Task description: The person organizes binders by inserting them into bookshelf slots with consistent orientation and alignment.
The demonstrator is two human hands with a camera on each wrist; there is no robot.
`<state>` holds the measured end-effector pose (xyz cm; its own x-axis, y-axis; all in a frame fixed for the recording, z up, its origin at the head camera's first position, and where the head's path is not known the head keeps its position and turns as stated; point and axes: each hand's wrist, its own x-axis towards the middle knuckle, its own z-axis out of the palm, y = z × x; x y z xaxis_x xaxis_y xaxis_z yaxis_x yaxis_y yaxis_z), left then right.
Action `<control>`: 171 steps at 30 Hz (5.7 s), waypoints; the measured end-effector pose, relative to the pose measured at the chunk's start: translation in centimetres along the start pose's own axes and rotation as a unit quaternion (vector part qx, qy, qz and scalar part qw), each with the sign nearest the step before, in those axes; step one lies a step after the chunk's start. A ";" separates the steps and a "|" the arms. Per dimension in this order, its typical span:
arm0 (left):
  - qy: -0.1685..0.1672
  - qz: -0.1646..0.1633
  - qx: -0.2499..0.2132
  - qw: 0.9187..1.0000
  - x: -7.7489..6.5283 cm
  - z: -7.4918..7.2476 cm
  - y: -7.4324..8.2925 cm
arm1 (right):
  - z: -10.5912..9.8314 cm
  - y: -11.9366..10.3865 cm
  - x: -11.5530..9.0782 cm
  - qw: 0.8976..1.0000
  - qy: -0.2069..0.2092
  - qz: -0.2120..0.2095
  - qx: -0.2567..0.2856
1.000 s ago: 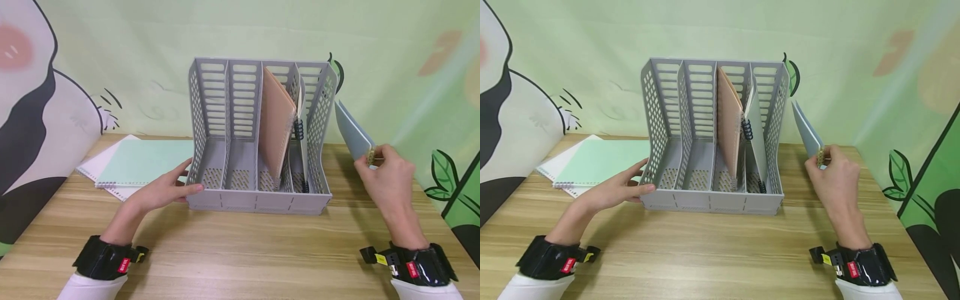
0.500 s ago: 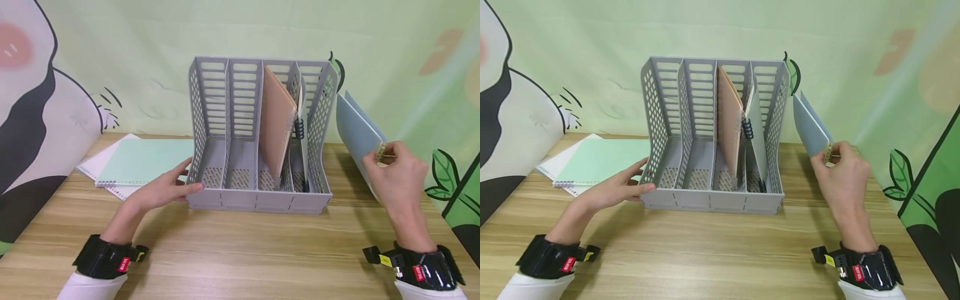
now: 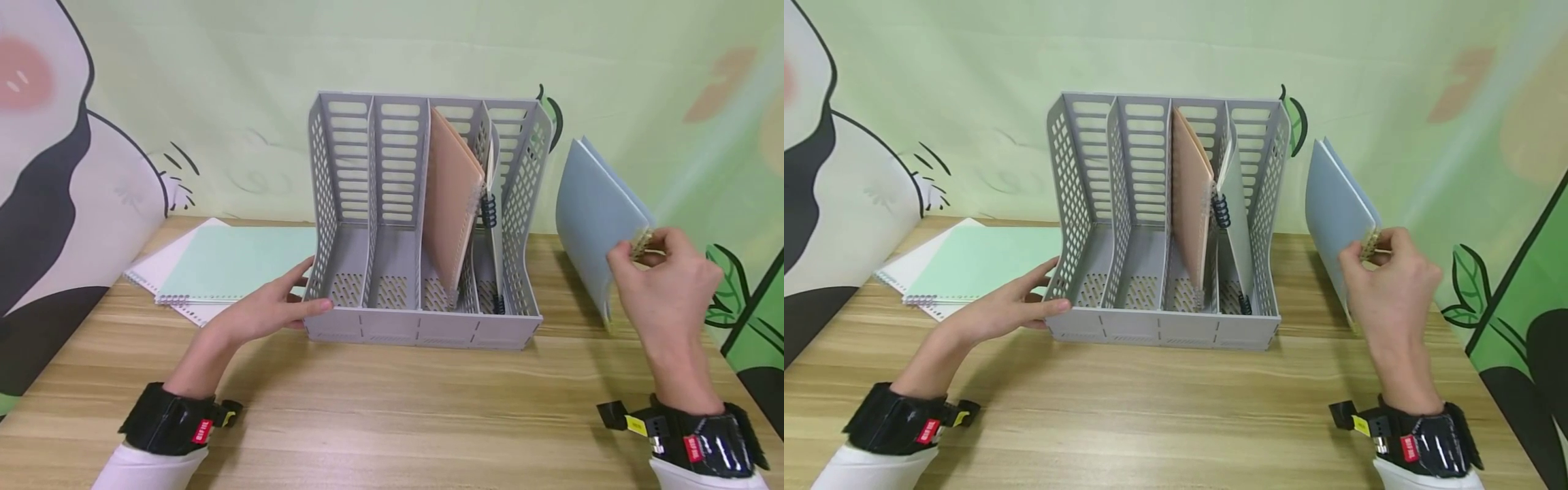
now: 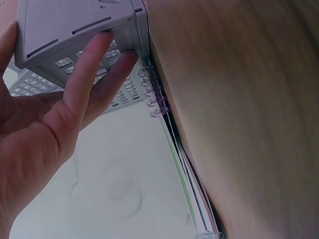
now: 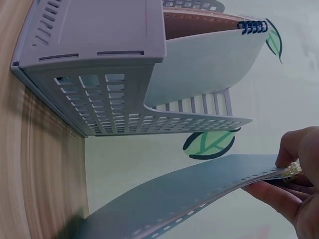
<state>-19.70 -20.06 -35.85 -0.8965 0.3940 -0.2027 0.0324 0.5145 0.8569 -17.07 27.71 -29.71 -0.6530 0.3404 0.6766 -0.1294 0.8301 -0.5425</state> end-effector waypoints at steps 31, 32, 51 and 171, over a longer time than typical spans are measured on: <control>-0.001 -0.002 0.017 1.000 0.0 0.0 0.1 | -1.4 0.2 0.7 0.997 0.017 0.056 -0.046; -0.001 -0.002 0.018 1.000 0.0 0.0 0.1 | -1.4 0.3 0.7 0.997 0.016 0.058 -0.048; -0.001 -0.011 0.017 1.000 -0.1 0.0 0.1 | -2.0 0.5 0.9 0.995 0.015 0.036 -0.086; -0.009 -0.002 -0.007 1.000 -0.2 0.0 -0.1 | -3.8 -1.8 -0.1 0.997 0.004 -0.038 -0.069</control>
<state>-19.48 -20.19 -35.85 -0.8880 0.4068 -0.2142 0.0229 0.5045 0.8631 -13.96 27.89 -26.91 -0.6389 0.2773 0.7175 -0.0744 0.9061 -0.4165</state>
